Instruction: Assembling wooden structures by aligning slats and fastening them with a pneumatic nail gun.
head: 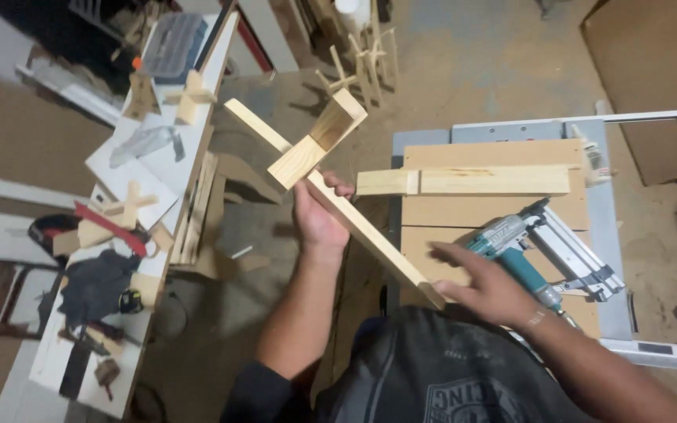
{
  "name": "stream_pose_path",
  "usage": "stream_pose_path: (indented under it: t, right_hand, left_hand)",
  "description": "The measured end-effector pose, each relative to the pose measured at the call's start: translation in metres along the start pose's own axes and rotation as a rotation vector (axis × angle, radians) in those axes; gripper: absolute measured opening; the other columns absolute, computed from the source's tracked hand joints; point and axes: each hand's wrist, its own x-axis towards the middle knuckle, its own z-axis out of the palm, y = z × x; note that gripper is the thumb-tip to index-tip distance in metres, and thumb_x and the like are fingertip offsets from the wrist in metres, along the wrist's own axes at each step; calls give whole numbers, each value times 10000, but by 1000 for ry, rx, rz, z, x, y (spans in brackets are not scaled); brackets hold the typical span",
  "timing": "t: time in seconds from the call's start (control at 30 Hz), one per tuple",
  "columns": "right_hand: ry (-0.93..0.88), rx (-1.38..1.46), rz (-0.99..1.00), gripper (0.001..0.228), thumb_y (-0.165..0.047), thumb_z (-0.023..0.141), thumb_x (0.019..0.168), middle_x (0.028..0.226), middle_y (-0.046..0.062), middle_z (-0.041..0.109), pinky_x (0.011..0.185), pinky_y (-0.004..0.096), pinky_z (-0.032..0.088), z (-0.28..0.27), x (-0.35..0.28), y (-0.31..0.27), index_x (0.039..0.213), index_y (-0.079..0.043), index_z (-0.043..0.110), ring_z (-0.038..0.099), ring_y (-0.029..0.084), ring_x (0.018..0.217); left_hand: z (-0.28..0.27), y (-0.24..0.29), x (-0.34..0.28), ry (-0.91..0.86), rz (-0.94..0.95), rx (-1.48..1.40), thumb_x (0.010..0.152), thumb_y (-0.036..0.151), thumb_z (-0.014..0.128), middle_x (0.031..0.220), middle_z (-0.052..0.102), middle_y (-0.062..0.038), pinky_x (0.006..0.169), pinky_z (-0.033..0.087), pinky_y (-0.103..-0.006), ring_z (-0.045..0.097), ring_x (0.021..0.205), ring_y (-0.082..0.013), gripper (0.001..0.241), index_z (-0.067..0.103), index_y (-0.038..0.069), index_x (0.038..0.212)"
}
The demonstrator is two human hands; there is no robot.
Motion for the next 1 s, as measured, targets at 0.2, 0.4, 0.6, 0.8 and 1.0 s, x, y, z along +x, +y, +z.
stream_pose_path:
  t: [0.2, 0.4, 0.6, 0.8, 1.0]
  right_hand:
    - [-255, 248, 185, 418, -169, 640, 869, 552, 42, 692, 587, 296, 598, 2, 7, -39, 1283, -226, 662, 709, 173, 518]
    - [-65, 287, 281, 320, -215, 629, 898, 589, 113, 700, 543, 367, 605, -20, -11, -39, 1200, -125, 688, 743, 238, 528]
    - [97, 174, 321, 648, -367, 576, 893, 655, 148, 717, 543, 396, 556, -32, -27, -50, 1507, -163, 539, 725, 282, 544]
    - [141, 308, 166, 559, -248, 518, 1000, 751, 144, 722, 591, 365, 564, 5, -16, -19, 1528, -69, 479, 703, 233, 628]
    - [-136, 64, -31, 827, -353, 628, 962, 1301, 258, 658, 919, 558, 578, 11, -22, -2, 1638, -140, 201, 686, 456, 1134]
  left_hand:
    - [66, -32, -4, -44, -101, 233, 1096, 574, 248, 735, 622, -33, 624, 570, -338, 655, 590, -187, 481, 524, 184, 1042]
    - [54, -41, -39, -59, 383, 1277, 1017, 265, 637, 738, 655, -55, 686, 512, -330, 594, 706, -160, 218, 673, 121, 857]
    - [60, -41, -92, -296, 378, 1418, 990, 299, 660, 883, 696, -123, 722, 569, -367, 679, 831, -284, 223, 701, 84, 1032]
    - [27, -94, -111, -351, -72, 853, 1025, 362, 629, 900, 553, -48, 779, 560, -319, 579, 849, -147, 516, 460, 27, 1379]
    - [55, -67, -115, -330, -196, 662, 1019, 280, 591, 1091, 646, -230, 764, 629, -410, 720, 850, -275, 586, 331, 42, 1487]
